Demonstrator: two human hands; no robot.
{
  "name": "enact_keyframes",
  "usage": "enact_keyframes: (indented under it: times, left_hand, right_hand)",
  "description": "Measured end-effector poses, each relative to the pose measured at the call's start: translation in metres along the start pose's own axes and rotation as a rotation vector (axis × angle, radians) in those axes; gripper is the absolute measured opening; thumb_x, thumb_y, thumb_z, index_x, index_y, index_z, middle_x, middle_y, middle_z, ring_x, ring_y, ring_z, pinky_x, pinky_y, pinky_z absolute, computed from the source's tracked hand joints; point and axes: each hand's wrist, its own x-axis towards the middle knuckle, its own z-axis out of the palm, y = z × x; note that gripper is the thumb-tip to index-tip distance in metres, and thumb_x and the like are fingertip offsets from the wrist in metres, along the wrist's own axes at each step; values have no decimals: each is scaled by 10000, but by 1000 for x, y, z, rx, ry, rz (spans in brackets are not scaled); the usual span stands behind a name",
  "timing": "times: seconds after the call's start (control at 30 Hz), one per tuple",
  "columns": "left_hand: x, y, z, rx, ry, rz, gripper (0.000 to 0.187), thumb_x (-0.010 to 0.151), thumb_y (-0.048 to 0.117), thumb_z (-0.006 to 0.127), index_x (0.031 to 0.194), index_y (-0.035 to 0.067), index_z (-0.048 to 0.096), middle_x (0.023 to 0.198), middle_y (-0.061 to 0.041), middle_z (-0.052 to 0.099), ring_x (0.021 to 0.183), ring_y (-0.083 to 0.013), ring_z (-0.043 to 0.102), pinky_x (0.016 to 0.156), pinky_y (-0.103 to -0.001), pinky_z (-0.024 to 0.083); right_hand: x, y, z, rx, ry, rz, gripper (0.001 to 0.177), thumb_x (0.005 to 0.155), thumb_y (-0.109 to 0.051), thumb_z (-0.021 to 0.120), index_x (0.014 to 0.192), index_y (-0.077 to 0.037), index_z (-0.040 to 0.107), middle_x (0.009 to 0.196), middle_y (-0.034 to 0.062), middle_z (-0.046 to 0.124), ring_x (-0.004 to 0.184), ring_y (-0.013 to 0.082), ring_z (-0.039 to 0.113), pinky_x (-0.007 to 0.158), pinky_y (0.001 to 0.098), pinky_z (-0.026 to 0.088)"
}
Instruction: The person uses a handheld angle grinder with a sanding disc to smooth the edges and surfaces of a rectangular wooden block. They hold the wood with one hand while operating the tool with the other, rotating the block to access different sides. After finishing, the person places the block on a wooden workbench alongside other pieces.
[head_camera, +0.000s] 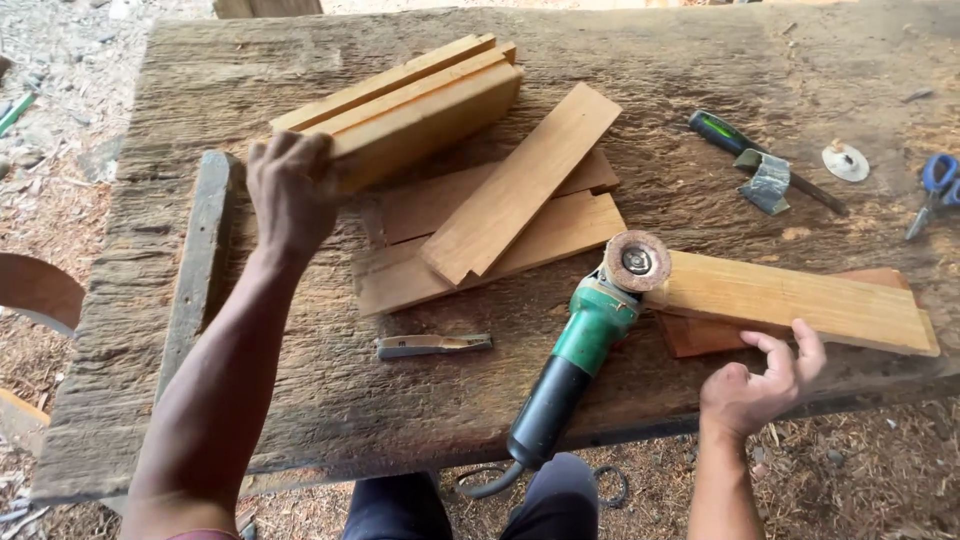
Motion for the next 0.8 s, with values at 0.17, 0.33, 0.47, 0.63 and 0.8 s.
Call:
enact_keyframes:
  times: [0.17, 0.33, 0.47, 0.63, 0.8]
  left_hand:
    - [8, -24, 33, 55, 60, -36, 215, 888, 250, 904, 1038, 143, 793, 1001, -60, 587, 944, -306, 460, 833, -425, 406]
    - [1, -8, 37, 172, 34, -41, 582, 706, 93, 809, 1260, 242, 712, 1201, -86, 493, 1096, -335, 438, 847, -508, 362]
    - [0, 8, 36, 234, 45, -24, 560, 758, 214, 819, 1310, 182, 733, 1299, -168, 469, 1243, -393, 374, 976, -569, 296]
    - [-22, 104, 6, -59, -111, 35, 400, 974, 370, 786, 1258, 102, 697, 1259, -208, 539, 1191, -396, 456, 927, -617, 399]
    - [-38, 153, 14, 11, -707, 12, 1108, 815, 676, 765, 1582, 21, 305, 1490, -260, 416, 1322, -439, 420, 1064, -598, 382]
  right_hand:
    - [3, 0, -2, -32, -13, 8, 970, 1003, -747, 209, 924, 70, 726, 1319, 312, 594, 1234, 470, 601, 1017, 551, 455]
    - [4, -3, -1, -13, -14, -1, 971, 1001, -745, 226, 915, 88, 718, 1300, 326, 584, 1231, 482, 598, 1034, 570, 458]
    - [3, -3, -2, -1, -21, 64, 413, 940, -272, 464, 902, 58, 708, 1318, 298, 582, 1255, 457, 578, 1071, 563, 442]
    - [6, -7, 0, -17, -3, 109, 295, 694, -22, 449, 843, 57, 690, 1293, 270, 601, 1243, 421, 592, 1081, 552, 462]
    - [4, -3, 2, -30, 16, 69, 1005, 968, -790, 166, 843, 53, 700, 1303, 262, 580, 1209, 419, 614, 1017, 529, 457]
